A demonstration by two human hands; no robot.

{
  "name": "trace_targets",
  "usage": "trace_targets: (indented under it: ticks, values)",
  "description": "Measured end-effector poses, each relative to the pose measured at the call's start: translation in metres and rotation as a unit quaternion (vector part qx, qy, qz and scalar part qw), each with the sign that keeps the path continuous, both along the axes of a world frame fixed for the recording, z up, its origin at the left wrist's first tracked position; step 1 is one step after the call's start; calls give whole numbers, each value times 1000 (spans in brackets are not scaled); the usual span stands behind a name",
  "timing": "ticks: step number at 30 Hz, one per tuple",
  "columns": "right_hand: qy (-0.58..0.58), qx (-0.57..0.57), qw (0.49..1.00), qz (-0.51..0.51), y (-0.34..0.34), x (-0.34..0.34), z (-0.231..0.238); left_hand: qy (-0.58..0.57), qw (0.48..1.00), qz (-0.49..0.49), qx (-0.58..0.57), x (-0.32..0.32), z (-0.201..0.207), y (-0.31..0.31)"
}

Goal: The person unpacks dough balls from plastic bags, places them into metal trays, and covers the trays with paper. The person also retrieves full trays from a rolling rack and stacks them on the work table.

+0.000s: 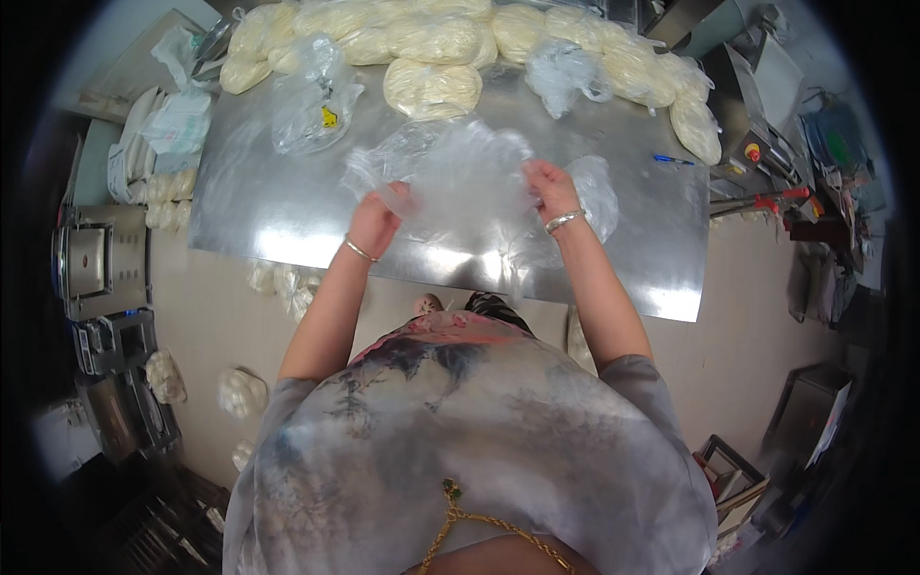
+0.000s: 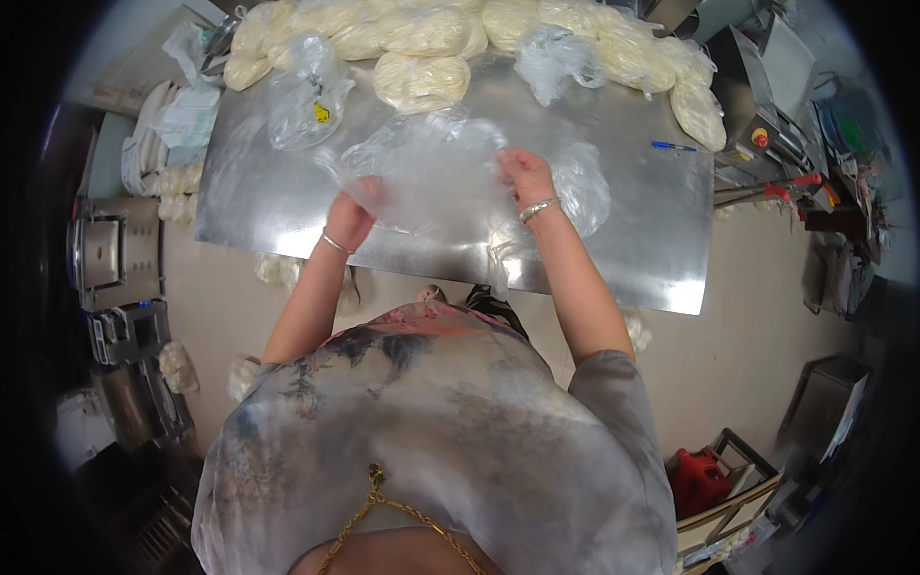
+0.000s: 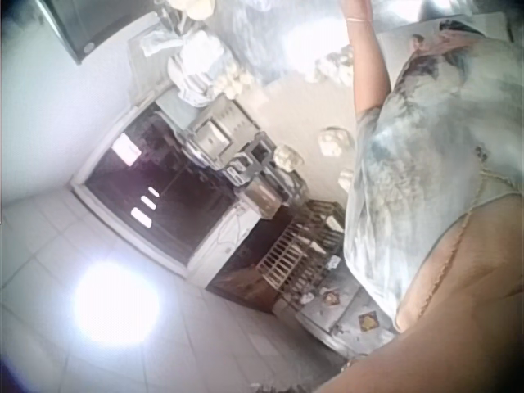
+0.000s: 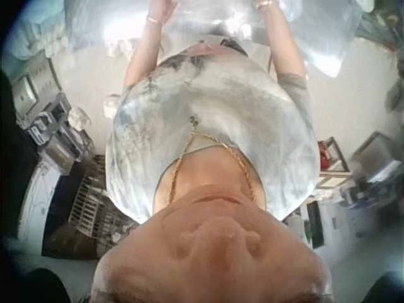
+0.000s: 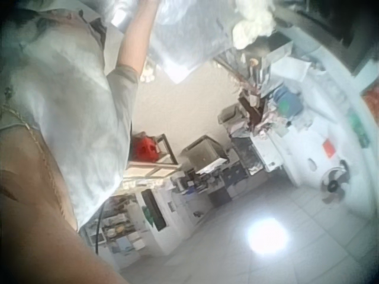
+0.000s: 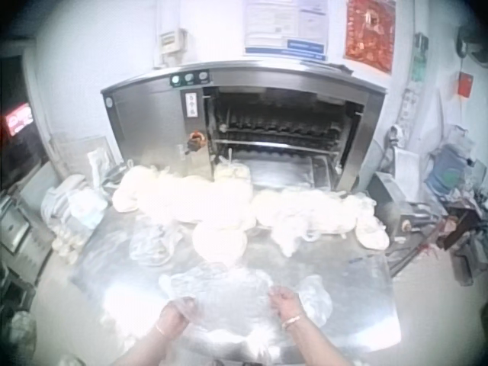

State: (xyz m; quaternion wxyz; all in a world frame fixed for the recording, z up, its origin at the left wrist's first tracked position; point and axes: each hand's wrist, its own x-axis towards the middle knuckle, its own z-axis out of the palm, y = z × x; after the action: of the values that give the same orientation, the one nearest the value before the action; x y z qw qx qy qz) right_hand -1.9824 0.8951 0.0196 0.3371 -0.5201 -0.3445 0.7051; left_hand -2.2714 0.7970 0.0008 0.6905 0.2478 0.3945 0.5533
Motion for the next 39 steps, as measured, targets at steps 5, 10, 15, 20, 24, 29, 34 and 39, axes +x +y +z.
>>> trace_targets:
  ticks: [5,10,15,20,24,29,34,39]
  values:
    - [174,2,978,-115,-2,4,-3,-163,962,201,-88,-29,-6,-14]
    - [242,-51,964,-98,-10,-2,13,-49,992,109,-51,-22,5,-25]
    - [178,-91,977,69,0,0,8,66,994,75,-35,-9,7,-22]
    - [221,-6,974,-39,-2,-3,-19,-121,963,238,-24,-16,12,-19]
    - [183,-46,981,49,-23,-8,-33,-124,971,172,-112,6,15,-24]
    - [-87,27,982,165,-29,-13,-32,-8,991,119,-58,27,15,-31]
    - [-50,89,949,297,-25,-39,-18,33,997,26,-69,23,25,-37]
    - [-42,-11,976,215,-7,-55,-15,197,976,67,-58,-5,34,-37]
